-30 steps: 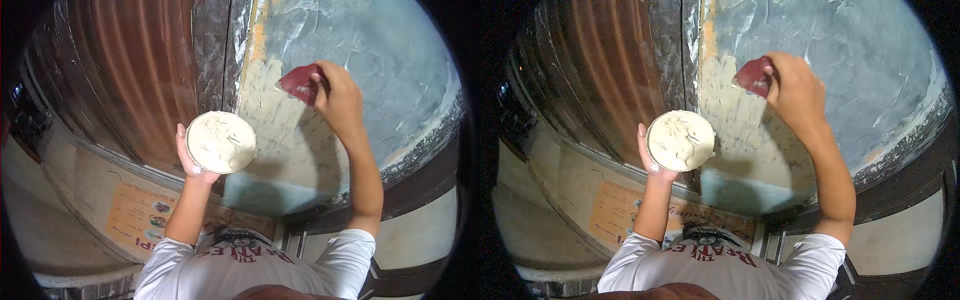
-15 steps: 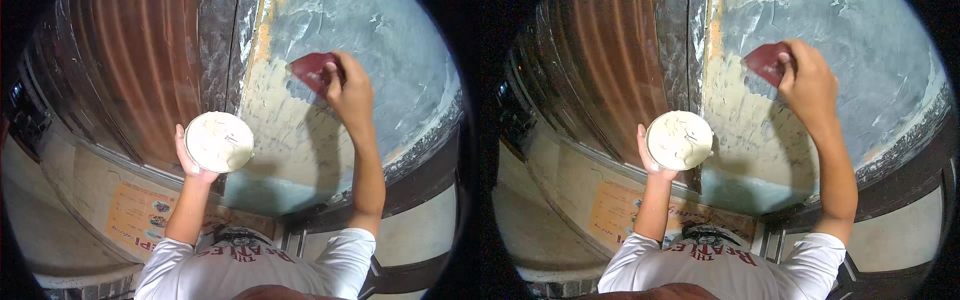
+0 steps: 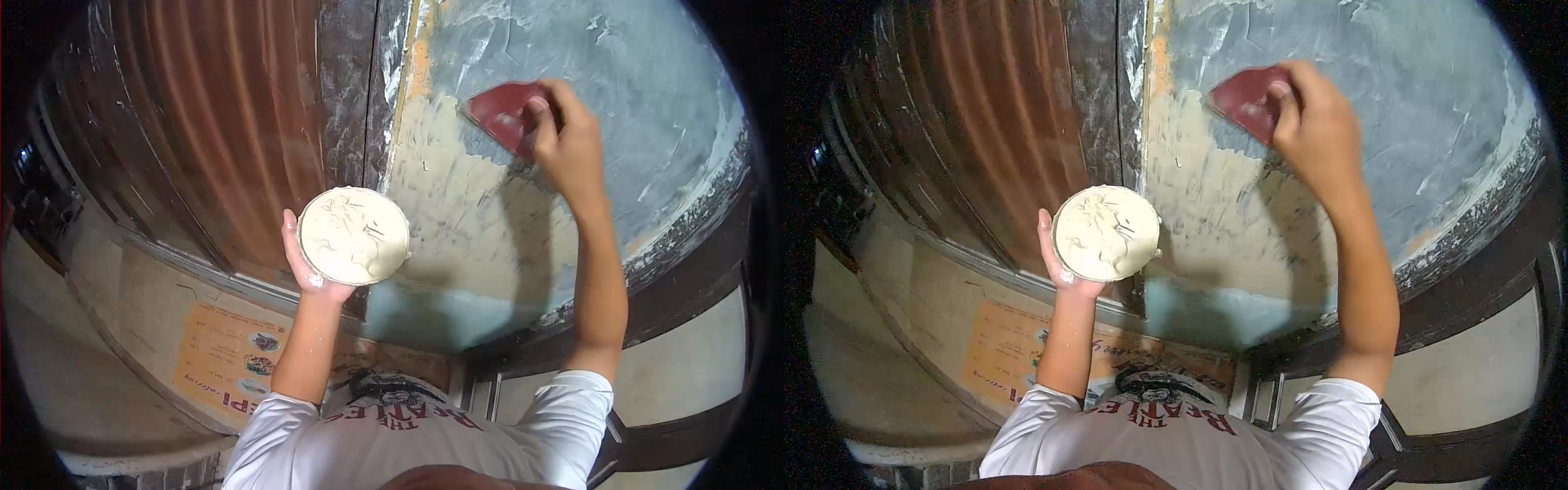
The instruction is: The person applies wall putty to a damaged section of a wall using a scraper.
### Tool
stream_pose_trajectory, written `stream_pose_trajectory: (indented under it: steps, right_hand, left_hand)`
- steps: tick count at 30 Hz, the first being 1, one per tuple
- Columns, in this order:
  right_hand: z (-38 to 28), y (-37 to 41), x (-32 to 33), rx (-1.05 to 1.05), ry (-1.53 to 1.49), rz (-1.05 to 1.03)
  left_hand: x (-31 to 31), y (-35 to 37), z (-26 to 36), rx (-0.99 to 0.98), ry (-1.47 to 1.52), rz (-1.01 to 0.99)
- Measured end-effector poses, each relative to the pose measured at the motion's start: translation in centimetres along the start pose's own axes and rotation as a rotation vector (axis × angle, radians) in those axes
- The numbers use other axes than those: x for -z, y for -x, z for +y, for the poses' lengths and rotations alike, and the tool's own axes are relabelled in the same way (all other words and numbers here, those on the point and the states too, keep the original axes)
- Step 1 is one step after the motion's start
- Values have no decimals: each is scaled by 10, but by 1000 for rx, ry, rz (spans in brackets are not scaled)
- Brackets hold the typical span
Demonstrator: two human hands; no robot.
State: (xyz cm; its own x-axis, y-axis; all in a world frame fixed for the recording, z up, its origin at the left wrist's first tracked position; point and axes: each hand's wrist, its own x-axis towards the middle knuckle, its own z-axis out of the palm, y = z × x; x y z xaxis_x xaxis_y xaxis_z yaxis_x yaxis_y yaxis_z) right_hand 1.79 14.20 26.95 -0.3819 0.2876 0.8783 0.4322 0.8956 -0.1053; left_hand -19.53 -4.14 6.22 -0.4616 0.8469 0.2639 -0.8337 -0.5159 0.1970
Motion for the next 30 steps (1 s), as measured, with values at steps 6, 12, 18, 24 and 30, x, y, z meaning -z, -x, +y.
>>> stream_pose_trajectory:
  steps: [6,12,18,24,30]
  right_hand:
    - [0,10,-14,109,122,-61]
    - [9,0,15,114,-206,0]
    - [-25,65,28,747,-91,-322]
    - [-29,90,37,713,-115,-393]
    - [-27,103,41,745,-136,-318]
  left_hand:
    - [3,3,-4,13,9,-12]
    - [-15,6,-9,27,65,-21]
    - [-24,5,-11,42,27,-130]
    - [-37,8,-19,104,68,-117]
    - [-38,14,-37,123,87,-175]
